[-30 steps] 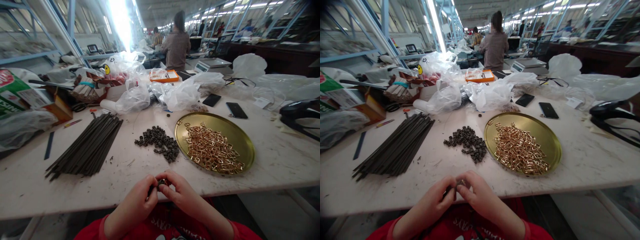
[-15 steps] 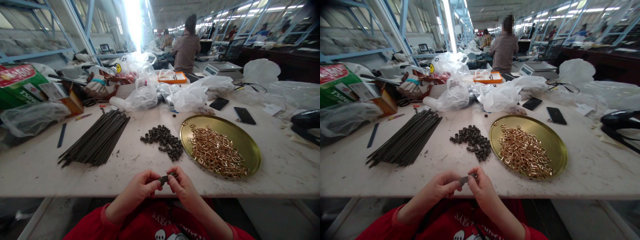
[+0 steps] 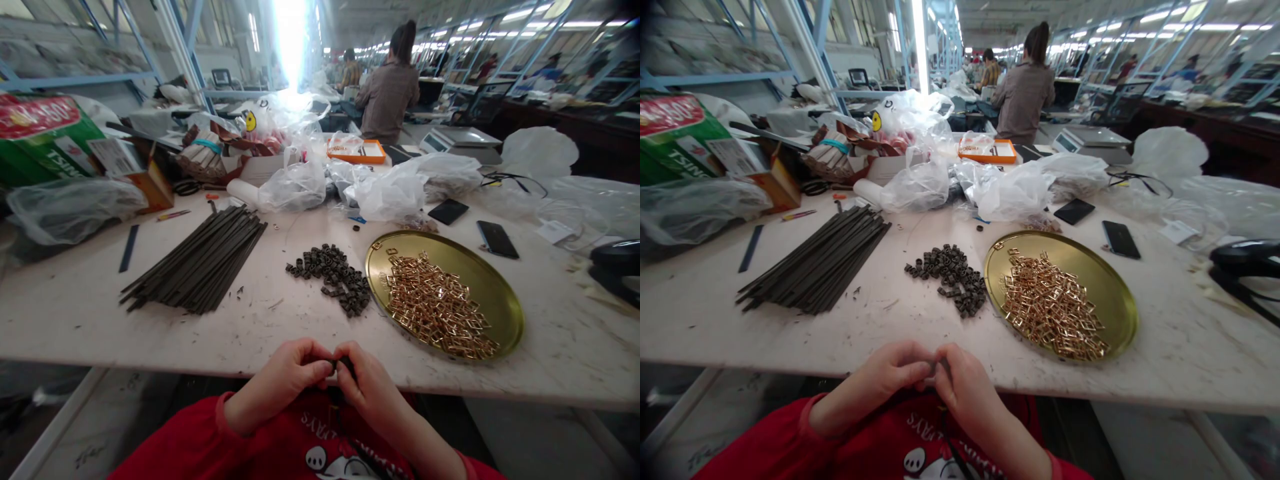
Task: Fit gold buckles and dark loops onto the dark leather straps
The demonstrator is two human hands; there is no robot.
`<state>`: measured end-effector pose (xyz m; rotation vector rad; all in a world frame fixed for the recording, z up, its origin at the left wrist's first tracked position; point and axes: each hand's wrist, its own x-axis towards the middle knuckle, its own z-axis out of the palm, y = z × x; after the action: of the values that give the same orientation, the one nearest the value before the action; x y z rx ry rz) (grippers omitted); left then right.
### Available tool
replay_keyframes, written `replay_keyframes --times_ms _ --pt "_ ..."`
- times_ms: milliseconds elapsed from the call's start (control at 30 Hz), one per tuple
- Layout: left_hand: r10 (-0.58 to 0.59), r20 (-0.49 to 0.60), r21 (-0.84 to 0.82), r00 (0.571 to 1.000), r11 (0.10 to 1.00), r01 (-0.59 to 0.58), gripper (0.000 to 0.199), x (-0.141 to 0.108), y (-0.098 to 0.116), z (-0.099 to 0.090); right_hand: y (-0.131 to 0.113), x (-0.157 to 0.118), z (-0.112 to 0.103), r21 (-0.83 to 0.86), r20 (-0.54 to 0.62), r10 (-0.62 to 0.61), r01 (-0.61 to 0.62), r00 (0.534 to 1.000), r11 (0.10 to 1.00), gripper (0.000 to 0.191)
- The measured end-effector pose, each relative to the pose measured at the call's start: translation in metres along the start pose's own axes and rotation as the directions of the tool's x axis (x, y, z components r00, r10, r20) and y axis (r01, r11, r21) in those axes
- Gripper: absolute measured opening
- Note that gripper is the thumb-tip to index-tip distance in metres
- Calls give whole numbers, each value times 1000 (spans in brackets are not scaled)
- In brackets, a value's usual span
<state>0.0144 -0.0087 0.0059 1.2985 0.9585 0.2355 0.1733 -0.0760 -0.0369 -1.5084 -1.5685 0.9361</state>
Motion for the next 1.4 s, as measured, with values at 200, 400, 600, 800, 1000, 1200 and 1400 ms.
replay_keyframes --times_ms 200,400,600,800,1000,1200,1400 --pt "30 69 -34 997 999 -28 31 1 3 -4 2 2 2 -72 -26 22 -23 999 997 9" --pt "-32 69 -97 997 995 38 27 7 -1 -2 1 5 -4 -159 62 -25 34 998 987 10" --pt "-50 170 80 984 996 37 21 7 1 -3 2 -4 -7 -1 102 5 -4 995 1000 12" --pt "10 173 494 985 864 -96 33 -1 6 -7 0 -4 -1 -98 100 -38 48 994 994 18" --pt "80 137 636 987 757 -150 28 2 8 2 0 -8 1 -46 71 -77 80 995 996 29" --pt "55 133 580 990 805 -123 29 -7 18 -8 -11 -2 -9 593 269 171 -303 948 746 33" --pt "67 116 446 991 888 -113 35 -10 6 -14 -17 3 -4 862 343 243 -407 907 303 33"
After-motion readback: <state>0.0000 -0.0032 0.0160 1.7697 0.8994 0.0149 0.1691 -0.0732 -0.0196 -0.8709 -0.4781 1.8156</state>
